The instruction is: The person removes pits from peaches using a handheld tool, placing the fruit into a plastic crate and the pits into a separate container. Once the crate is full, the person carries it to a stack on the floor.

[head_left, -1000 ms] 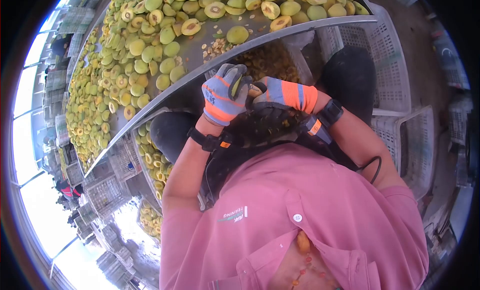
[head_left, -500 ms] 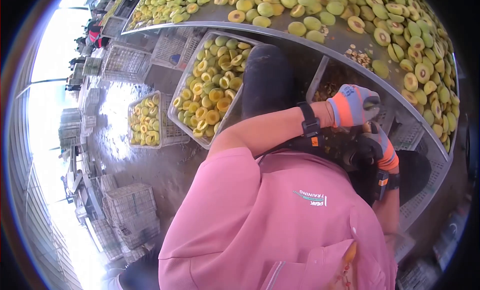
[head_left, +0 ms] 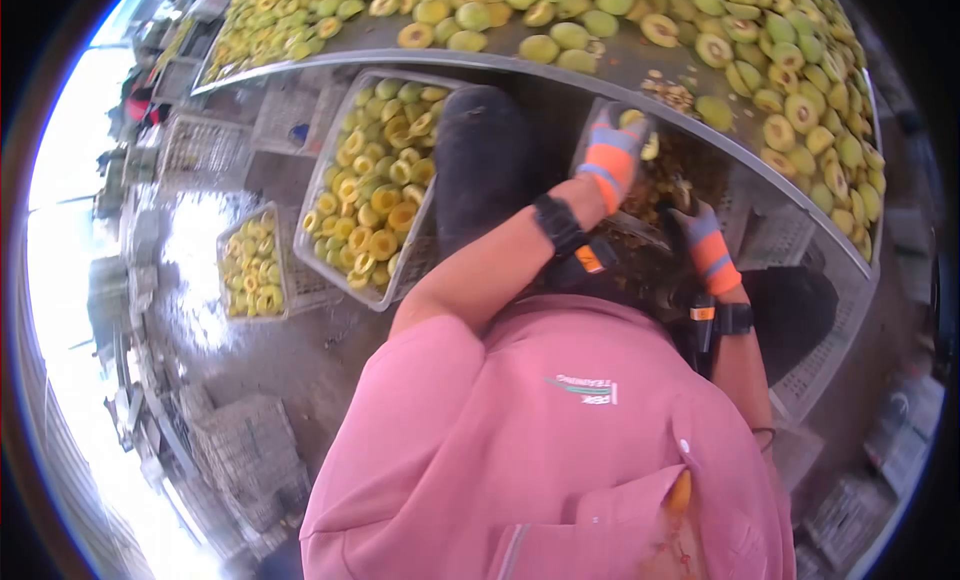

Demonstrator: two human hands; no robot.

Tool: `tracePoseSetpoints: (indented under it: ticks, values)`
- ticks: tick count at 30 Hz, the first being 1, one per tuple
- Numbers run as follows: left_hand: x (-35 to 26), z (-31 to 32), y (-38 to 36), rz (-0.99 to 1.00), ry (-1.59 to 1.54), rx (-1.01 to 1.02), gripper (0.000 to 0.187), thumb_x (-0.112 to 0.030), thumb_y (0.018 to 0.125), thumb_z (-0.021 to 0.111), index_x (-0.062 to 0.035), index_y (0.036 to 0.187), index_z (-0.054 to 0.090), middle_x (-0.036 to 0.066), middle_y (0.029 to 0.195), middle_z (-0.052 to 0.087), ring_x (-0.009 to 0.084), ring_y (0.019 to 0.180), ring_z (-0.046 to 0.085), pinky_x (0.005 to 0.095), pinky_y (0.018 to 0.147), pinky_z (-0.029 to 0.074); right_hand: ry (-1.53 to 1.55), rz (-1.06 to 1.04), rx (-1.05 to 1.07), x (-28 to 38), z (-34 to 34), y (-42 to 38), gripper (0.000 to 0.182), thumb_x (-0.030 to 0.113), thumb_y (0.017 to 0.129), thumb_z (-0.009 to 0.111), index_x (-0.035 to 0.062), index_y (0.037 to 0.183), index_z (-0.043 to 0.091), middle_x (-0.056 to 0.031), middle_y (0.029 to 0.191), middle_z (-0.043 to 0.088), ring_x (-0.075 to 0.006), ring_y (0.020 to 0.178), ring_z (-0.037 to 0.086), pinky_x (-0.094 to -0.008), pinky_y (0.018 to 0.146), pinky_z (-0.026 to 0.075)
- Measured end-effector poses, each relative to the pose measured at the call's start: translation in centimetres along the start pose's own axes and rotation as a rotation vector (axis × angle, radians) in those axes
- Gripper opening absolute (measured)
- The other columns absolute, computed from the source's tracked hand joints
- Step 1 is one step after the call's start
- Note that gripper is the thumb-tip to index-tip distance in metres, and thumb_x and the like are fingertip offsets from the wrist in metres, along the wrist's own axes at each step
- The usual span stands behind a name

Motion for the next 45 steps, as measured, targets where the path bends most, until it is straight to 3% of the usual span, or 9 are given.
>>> tracePoseSetpoints:
  ticks: [5, 10, 12, 15, 21, 33, 38, 40, 45]
  values:
    - [-3.8, 0.7, -2.8, -0.094, -0.092, 0.187, 0.02, -0.009, 0.09, 0.058, -0.0028, 0.108, 0.06, 0.011, 0.1, 0.065, 0.0194, 0.09, 0.063, 0.0283, 0.075, 0.051, 0.61, 0.371, 0.098, 9.6, -0.6, -1.5, 0.018, 0.028, 0.091, 0.061, 0.0101, 0.095, 0.063, 0.0045, 0.061, 0.052, -0.0057, 0.046, 0.048, -0.023, 0.039, 0.036]
    - [-2.8, 5.6, -4.6, -0.095, 0.046, 0.512, 0.018, -0.014, 0.095, 0.051, -0.0008, 0.106, 0.058, 0.012, 0.106, 0.064, 0.0201, 0.094, 0.062, 0.032, 0.083, 0.052, 0.295, -0.063, -0.032, 11.0, -2.8, -3.0, 0.032, 0.039, 0.09, 0.062, 0.0079, 0.092, 0.068, -0.0019, 0.065, 0.06, -0.0096, 0.052, 0.053, -0.0268, 0.044, 0.041]
    - [-3.9, 5.1, -4.6, -0.161, -0.014, 0.407, 0.018, -0.012, 0.094, 0.053, -0.0022, 0.109, 0.058, 0.011, 0.106, 0.064, 0.0193, 0.095, 0.062, 0.0324, 0.085, 0.05, 0.513, 0.291, 0.071, 12.3, -2.5, -3.0, 0.033, 0.037, 0.09, 0.064, 0.0041, 0.092, 0.068, -0.0006, 0.063, 0.056, -0.0088, 0.051, 0.052, -0.0274, 0.044, 0.04]
    - [-7.1, 2.0, -3.3, 0.433, 0.401, 0.187, 0.015, -0.008, 0.091, 0.057, -0.0012, 0.104, 0.06, 0.005, 0.095, 0.063, 0.0129, 0.086, 0.057, 0.0262, 0.078, 0.047, 0.313, 0.257, 0.082, 12.9, -2.1, -3.3, 0.031, 0.036, 0.093, 0.056, 0.0063, 0.099, 0.066, 0.0035, 0.063, 0.053, -0.0043, 0.05, 0.049, -0.0205, 0.043, 0.036]
    - [-14.4, -12.4, -4.0, 0.731, 0.642, -0.231, 0.016, -0.002, 0.088, 0.058, 0.0007, 0.104, 0.063, 0.007, 0.096, 0.063, 0.0134, 0.085, 0.057, 0.0251, 0.076, 0.047, 0.379, 0.339, 0.115, 9.3, -1.3, -2.4, 0.026, 0.03, 0.089, 0.065, 0.0079, 0.101, 0.066, 0.0029, 0.06, 0.051, -0.0057, 0.04, 0.042, -0.0232, 0.034, 0.031]
    - [-9.0, -48.7, -14.6, 0.248, 0.616, -1.188, 0.02, -0.011, 0.088, 0.06, -0.0028, 0.105, 0.063, 0.009, 0.099, 0.066, 0.0202, 0.086, 0.062, 0.0322, 0.078, 0.048, -0.104, 0.104, 0.7, 1.2, -1.1, -1.1, 0.041, 0.032, 0.097, 0.045, 0.0043, 0.125, 0.053, -0.0033, 0.087, 0.059, -0.0103, 0.06, 0.054, -0.0222, 0.049, 0.041]
    - [-11.8, -51.6, -14.2, 0.181, 0.519, -1.345, 0.024, -0.01, 0.09, 0.058, -0.0029, 0.113, 0.06, 0.011, 0.101, 0.066, 0.0207, 0.088, 0.062, 0.0322, 0.077, 0.048, -0.418, -0.046, 0.75, -2.6, -0.6, -1.0, 0.047, 0.029, 0.09, 0.047, 0.005, 0.131, 0.047, -0.0091, 0.1, 0.063, -0.0231, 0.084, 0.062, -0.033, 0.074, 0.046]
    - [-10.5, -61.4, -12.9, 0.141, 0.577, -1.344, 0.026, -0.01, 0.089, 0.058, -0.0025, 0.114, 0.059, 0.009, 0.101, 0.067, 0.0204, 0.088, 0.063, 0.0325, 0.078, 0.05, -1.234, -0.385, 0.738, 0.9, -0.1, -1.3, 0.054, 0.027, 0.08, 0.055, 0.0091, 0.131, 0.047, -0.0088, 0.105, 0.062, -0.0263, 0.088, 0.061, -0.0354, 0.076, 0.043]
    - [-4.8, -77.0, -10.8, 0.212, 1.393, -1.002, 0.048, -0.022, 0.091, 0.053, -0.0112, 0.136, 0.041, 0.01, 0.127, 0.052, 0.0245, 0.11, 0.053, 0.0362, 0.091, 0.044, -0.976, -0.494, 0.597, -2.5, 0.0, -2.1, 0.085, 0.021, 0.049, 0.074, 0.009, 0.129, 0.047, -0.0101, 0.105, 0.062, -0.0305, 0.092, 0.06, -0.04, 0.078, 0.041]
Point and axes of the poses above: each hand's wrist, its own y-axis towards the middle knuckle, its own z-axis out of the palm, x = y × z, the point moved 1 cm from there along y, towards the middle knuckle
